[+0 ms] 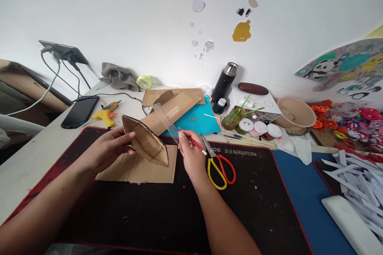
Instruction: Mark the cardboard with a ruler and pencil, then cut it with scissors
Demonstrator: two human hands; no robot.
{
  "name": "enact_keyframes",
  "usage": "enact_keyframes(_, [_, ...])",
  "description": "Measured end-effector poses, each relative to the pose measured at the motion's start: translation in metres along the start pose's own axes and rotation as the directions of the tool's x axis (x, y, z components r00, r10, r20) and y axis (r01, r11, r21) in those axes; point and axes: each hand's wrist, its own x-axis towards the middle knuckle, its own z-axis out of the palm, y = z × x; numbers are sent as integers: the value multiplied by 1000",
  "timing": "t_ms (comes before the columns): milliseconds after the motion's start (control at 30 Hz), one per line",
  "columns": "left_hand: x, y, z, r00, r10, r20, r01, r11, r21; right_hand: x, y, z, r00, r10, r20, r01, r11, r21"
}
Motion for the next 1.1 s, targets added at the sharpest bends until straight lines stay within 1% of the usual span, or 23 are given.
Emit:
enact_keyframes(100, [1, 2, -2, 994, 67, -87, -68, 998, -9, 0, 2, 0, 1000, -19, -10, 19, 1000, 2])
enact_keyframes(200, [0, 7, -4, 978, 127, -164, -125, 992, 25, 1, 3, -1, 1000, -27, -7, 27, 1000, -7])
enact_keyframes(433, [-4, 20, -7, 933, 280, -225, -268, 960, 83, 0, 0, -3, 1000, -5, 14, 6, 997, -79])
enact_keyframes(500, [-5, 22, -8, 918, 305, -253, -288, 952, 104, -2, 1, -4, 998, -39, 45, 46, 988, -147])
enact_keyframes(567, [-7, 24, -10, 901, 332, -280, -305, 943, 137, -4, 2, -3, 990, -105, 90, 124, 964, -237])
enact_keyframes(667, [-10, 27, -12, 879, 376, -293, -328, 923, 201, -7, 4, -2, 965, -202, 167, 250, 899, -358])
enact_keyframes(767, [-15, 29, -12, 862, 419, -286, -351, 899, 261, -9, 4, -1, 943, -244, 226, 320, 850, -419])
enact_keyframes(900, [-21, 31, -9, 834, 470, -289, -379, 869, 320, -8, 4, -2, 934, -258, 248, 347, 820, -455])
enact_keyframes(1100, [-29, 37, -3, 797, 519, -309, -398, 836, 378, -8, 3, -2, 936, -236, 262, 340, 800, -494])
